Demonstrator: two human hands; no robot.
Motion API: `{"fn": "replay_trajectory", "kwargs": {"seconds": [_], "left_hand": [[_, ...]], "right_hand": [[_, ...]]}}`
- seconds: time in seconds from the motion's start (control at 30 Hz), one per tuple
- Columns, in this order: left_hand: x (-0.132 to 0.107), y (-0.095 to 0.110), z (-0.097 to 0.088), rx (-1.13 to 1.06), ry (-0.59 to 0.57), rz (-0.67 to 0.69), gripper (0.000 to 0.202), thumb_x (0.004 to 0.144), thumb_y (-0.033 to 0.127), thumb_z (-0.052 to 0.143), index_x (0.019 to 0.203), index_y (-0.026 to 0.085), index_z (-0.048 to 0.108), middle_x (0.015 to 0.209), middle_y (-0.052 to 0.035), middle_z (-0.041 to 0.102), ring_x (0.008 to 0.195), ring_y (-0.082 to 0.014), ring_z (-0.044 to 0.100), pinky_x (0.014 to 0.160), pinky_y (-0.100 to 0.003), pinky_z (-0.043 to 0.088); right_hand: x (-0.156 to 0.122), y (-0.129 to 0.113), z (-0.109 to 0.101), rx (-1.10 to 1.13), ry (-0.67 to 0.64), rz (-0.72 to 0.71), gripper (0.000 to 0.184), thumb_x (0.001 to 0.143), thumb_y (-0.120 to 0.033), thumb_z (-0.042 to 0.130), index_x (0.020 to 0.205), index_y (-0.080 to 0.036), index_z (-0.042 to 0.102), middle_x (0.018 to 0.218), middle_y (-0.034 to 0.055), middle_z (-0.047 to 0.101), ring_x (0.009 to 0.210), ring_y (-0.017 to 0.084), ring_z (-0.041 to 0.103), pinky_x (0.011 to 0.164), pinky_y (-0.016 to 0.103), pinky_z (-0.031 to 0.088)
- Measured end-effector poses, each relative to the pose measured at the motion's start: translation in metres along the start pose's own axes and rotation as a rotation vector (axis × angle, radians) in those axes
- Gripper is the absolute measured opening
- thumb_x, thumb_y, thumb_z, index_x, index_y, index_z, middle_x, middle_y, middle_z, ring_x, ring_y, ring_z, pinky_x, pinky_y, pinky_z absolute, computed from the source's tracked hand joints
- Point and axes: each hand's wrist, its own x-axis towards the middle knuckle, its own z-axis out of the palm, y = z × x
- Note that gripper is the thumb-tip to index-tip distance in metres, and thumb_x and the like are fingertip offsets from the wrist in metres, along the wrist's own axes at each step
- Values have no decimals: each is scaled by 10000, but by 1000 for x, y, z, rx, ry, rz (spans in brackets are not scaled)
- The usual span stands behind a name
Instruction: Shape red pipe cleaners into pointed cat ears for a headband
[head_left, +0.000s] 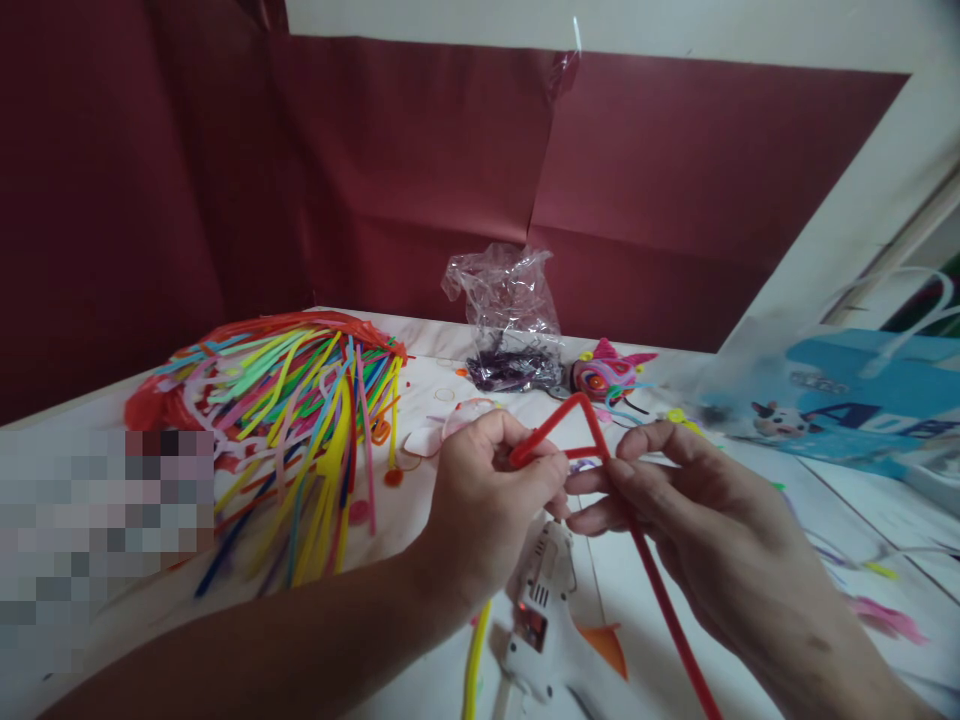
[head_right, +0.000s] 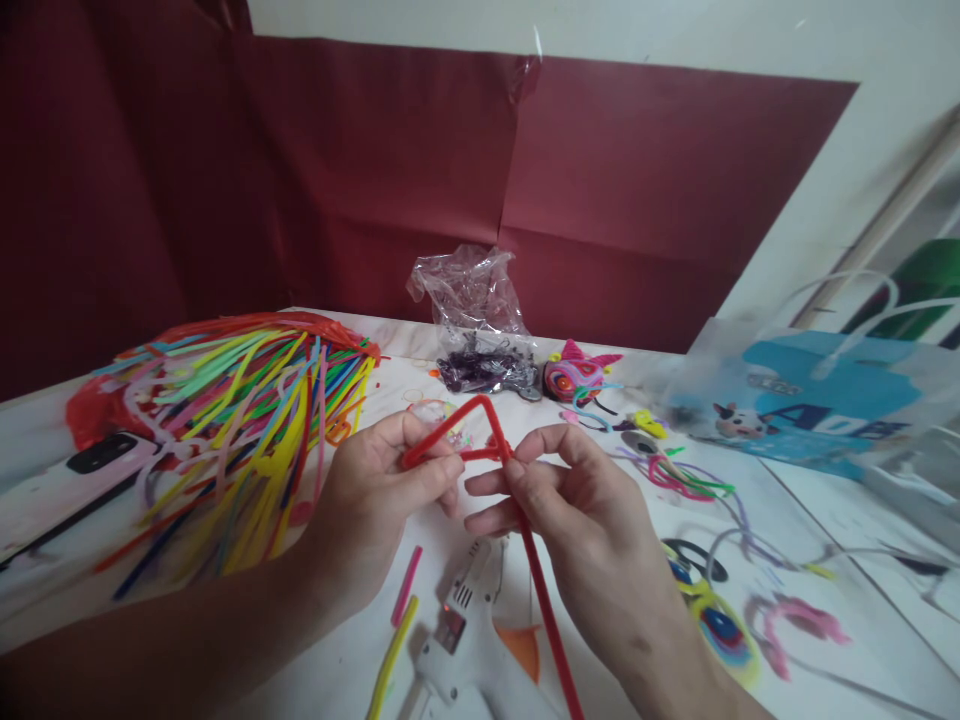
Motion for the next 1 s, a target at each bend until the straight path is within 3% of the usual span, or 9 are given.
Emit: {"fn": "replay_trajectory", "kwargs": {"seconds": [0.23,1.0], "left_hand": [[1,0,0,16,4,-3,121,645,149,587,599,157,476,437,43,547,422,-64,510,476,-175,423],[2,-2,-1,14,-25,-8,109,643,175,591,614,156,488,447,28,551,435,-81,511,483,-199,432]], "right_hand": [[-1,0,0,-4,-16,6,151,764,-226,647,778,-192,501,646,1,703,543,179,692,539,240,561],[-2,-2,1,-31,3,11,202,708,-266,693,735,-191,507,586,-3,677,500,183,681,501,245,547]]}}
